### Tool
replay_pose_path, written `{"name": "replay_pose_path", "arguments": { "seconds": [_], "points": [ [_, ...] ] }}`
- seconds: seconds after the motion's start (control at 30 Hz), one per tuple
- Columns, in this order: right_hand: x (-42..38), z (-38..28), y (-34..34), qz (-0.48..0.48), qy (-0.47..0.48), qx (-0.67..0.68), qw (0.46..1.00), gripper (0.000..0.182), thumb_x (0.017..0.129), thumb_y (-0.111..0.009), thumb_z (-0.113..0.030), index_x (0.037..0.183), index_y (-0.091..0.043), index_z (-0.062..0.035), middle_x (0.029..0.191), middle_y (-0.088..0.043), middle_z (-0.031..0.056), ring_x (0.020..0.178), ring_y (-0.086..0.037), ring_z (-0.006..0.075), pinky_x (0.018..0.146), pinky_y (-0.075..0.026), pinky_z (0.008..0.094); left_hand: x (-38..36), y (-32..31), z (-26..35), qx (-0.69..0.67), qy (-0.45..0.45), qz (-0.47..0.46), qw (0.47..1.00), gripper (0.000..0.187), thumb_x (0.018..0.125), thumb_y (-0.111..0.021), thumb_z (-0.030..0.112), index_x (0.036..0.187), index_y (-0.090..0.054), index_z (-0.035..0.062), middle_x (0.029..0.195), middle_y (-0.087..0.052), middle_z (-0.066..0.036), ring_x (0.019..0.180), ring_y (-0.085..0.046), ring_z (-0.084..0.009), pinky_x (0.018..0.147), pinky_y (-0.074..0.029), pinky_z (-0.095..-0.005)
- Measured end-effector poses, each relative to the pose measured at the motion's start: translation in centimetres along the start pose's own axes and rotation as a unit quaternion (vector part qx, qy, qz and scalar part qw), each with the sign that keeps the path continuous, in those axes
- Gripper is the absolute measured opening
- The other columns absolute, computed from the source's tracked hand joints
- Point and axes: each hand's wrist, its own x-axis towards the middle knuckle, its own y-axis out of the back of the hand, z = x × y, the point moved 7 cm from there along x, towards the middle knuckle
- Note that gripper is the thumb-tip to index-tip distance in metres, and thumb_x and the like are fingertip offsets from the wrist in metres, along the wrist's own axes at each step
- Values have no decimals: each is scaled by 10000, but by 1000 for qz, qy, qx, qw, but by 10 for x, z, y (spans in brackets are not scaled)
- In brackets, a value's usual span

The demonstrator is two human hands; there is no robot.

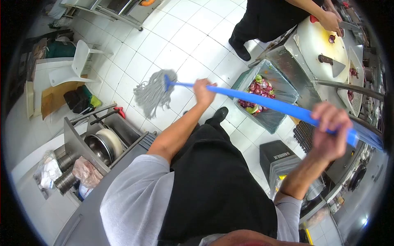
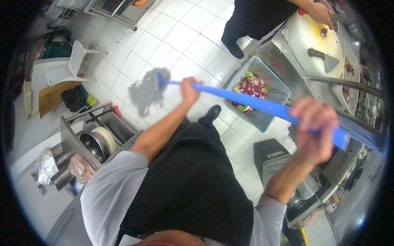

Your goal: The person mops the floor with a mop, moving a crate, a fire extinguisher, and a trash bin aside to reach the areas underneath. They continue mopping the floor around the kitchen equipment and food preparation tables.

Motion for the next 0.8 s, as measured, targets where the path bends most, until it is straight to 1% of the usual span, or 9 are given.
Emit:
{"name": "replay_pose_path", "arguments": {
  "seconds": [0.07,0.13,0.27,0.33,0.43,0.53,0.67,0.7,0.8],
  "points": [
    [-5,-47,4,15,40,-20,999,493,1117,-417,-493,784,-463,-133,680,-478,41,766,-542,266,859,-485,501,25,-16,50,-91,-59,44,993,272,733,-874,206,714,-677,19,766,-677,-192,820,-663,-404,777,-515,-511],
    [-7,-81,-1,-5,47,5,999,500,1114,-435,-486,740,-444,-153,660,-449,26,725,-510,238,906,-502,570,53,-29,96,-100,-118,-21,988,200,748,-844,207,751,-711,58,795,-698,-172,805,-671,-395,757,-532,-504],
    [10,-109,-5,16,46,-41,998,475,1110,-449,-418,714,-432,-158,660,-401,11,749,-460,230,944,-485,562,98,-65,131,-119,-189,-79,972,141,813,-768,266,840,-755,129,859,-725,-131,851,-691,-390,782,-561,-511],
    [26,-116,6,2,25,-45,999,468,1107,-455,-401,706,-428,-160,662,-384,7,760,-444,227,958,-473,553,97,-74,141,-90,-88,-133,983,154,835,-763,286,888,-760,141,945,-737,-109,979,-686,-369,873,-539,-503],
    [52,-126,24,-55,-23,-17,998,465,1098,-472,-393,695,-420,-166,665,-371,6,762,-426,221,962,-459,540,63,-53,133,-80,-36,-126,988,264,826,-804,368,983,-787,156,1100,-733,-62,1185,-634,-316,989,-457,-548],
    [47,-119,26,-65,-73,21,995,461,1086,-501,-391,691,-411,-172,665,-367,6,746,-416,215,950,-454,532,9,-12,110,-104,-29,-136,985,275,814,-814,367,993,-785,160,1107,-723,-75,1207,-605,-312,991,-449,-529],
    [27,-64,-6,-86,-115,70,987,438,1081,-532,-370,707,-416,-173,651,-365,-8,682,-394,194,878,-486,518,-73,22,34,-95,-19,-76,992,163,775,-808,269,870,-751,149,945,-717,-89,1015,-658,-346,886,-484,-529],
    [18,-41,-25,-101,-126,96,982,427,1084,-529,-362,717,-429,-169,646,-371,-9,661,-389,190,842,-506,518,-96,39,10,-86,-13,-42,995,127,756,-794,220,770,-703,132,836,-699,-101,884,-670,-375,807,-495,-535],
    [-33,39,-80,-57,-146,125,980,374,1091,-510,-339,776,-495,-139,616,-388,2,625,-434,201,814,-566,573,-176,76,-85,-30,21,43,998,250,809,-782,231,678,-625,89,714,-643,-151,768,-642,-404,725,-485,-543]
  ]
}}
